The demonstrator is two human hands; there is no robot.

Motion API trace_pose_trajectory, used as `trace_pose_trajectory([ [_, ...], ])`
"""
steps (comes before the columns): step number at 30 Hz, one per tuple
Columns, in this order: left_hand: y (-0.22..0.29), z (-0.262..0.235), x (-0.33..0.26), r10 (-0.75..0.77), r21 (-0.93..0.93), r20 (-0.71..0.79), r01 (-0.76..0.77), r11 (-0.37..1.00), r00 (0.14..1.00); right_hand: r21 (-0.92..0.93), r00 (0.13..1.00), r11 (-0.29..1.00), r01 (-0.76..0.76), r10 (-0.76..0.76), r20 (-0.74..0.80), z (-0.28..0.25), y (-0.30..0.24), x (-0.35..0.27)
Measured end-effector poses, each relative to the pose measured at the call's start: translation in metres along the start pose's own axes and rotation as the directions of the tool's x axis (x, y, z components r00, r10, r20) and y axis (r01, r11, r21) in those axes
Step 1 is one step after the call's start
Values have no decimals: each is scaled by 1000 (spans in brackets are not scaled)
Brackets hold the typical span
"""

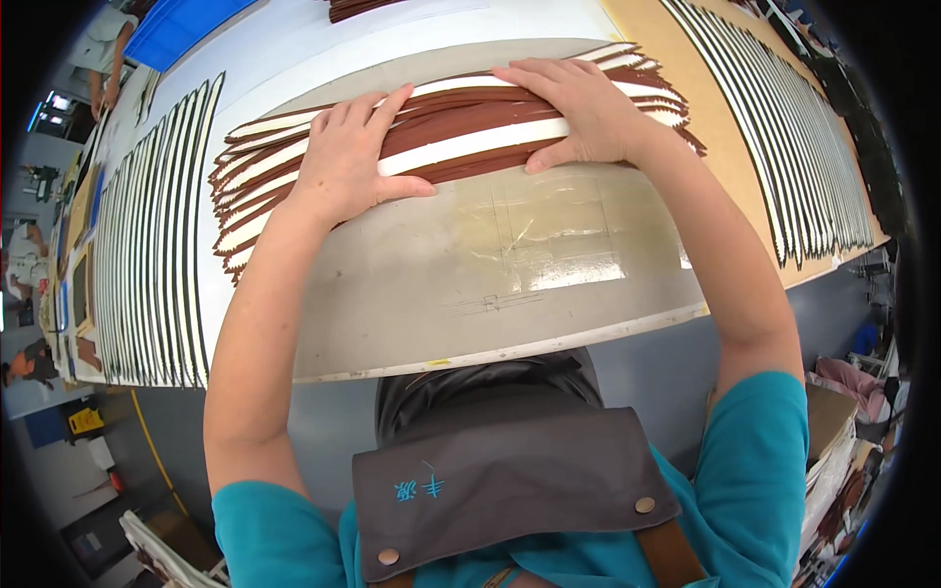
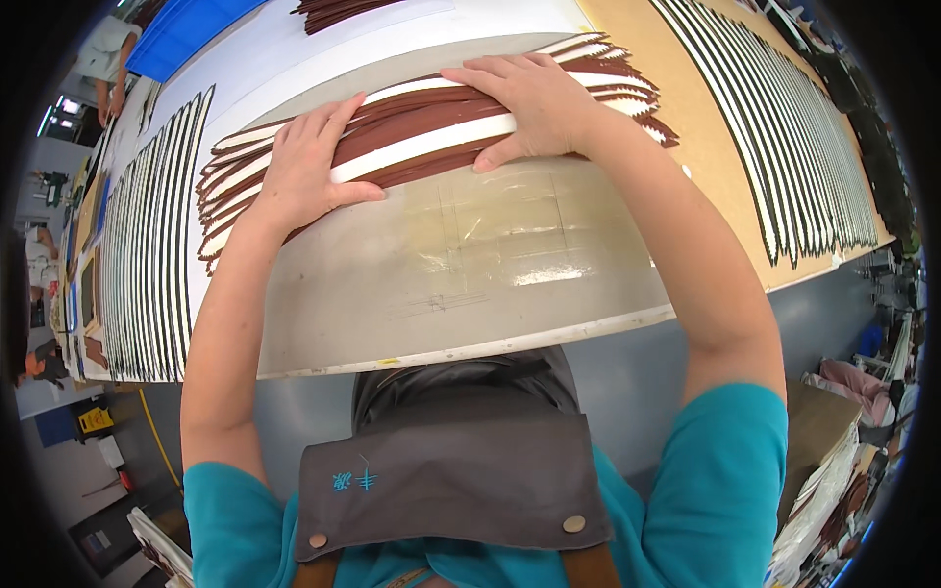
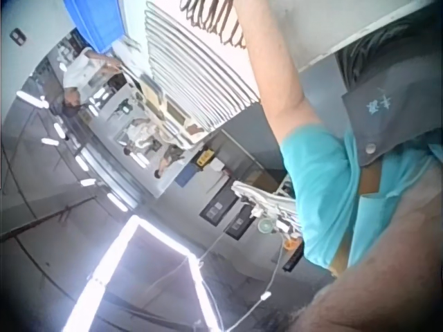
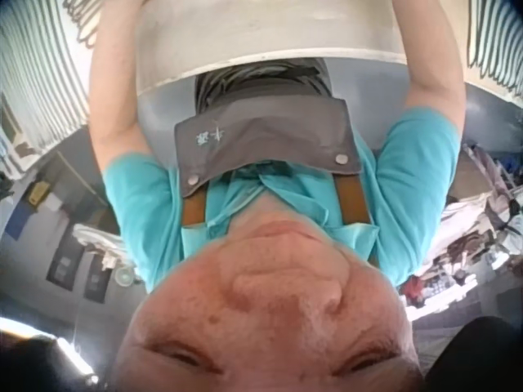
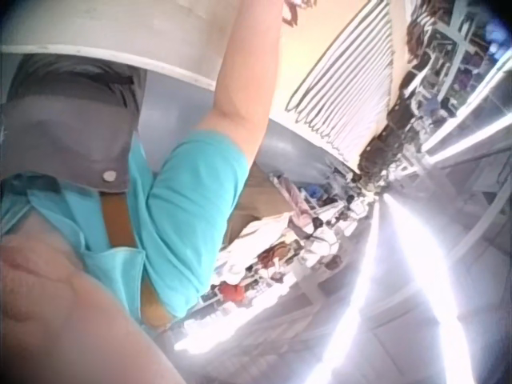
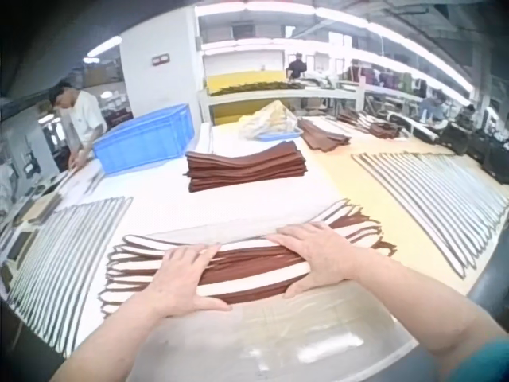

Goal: The person assembles long, serrated brown leather strips by placing them onto white backing sheets on a workbench. They smooth the leather to ensure adhesion and use a small yellow tool to press the edges. The process is repeated for multiple units, with finished pieces stacked on the table.

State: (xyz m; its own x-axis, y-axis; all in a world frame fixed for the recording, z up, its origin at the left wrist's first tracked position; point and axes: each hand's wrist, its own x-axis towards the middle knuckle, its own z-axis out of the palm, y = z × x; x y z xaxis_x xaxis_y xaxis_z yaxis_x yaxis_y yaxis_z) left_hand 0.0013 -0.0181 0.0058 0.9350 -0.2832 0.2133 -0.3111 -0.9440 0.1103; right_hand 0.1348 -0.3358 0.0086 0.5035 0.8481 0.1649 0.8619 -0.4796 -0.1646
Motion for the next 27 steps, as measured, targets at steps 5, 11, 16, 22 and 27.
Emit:
trace_pose_trajectory([
  [5,-3,5,1,-5,4,-18,5,1000,1000,-37,999,999,-10,8,-40,-2,-6,-4],
  [11,-4,7,0,-13,1,-24,13,1000,1000,-110,997,994,-1,-7,-70,1,-8,-3],
  [16,-11,10,2,-8,18,-15,8,1000,1000,-195,996,980,-22,4,-89,4,-11,-2],
  [22,-10,15,3,9,23,-66,-7,1000,998,-205,991,979,-6,-21,-131,5,-7,-5],
  [27,-9,13,0,-17,63,-35,19,998,999,-302,989,953,-30,-16,-149,1,-18,-13],
])
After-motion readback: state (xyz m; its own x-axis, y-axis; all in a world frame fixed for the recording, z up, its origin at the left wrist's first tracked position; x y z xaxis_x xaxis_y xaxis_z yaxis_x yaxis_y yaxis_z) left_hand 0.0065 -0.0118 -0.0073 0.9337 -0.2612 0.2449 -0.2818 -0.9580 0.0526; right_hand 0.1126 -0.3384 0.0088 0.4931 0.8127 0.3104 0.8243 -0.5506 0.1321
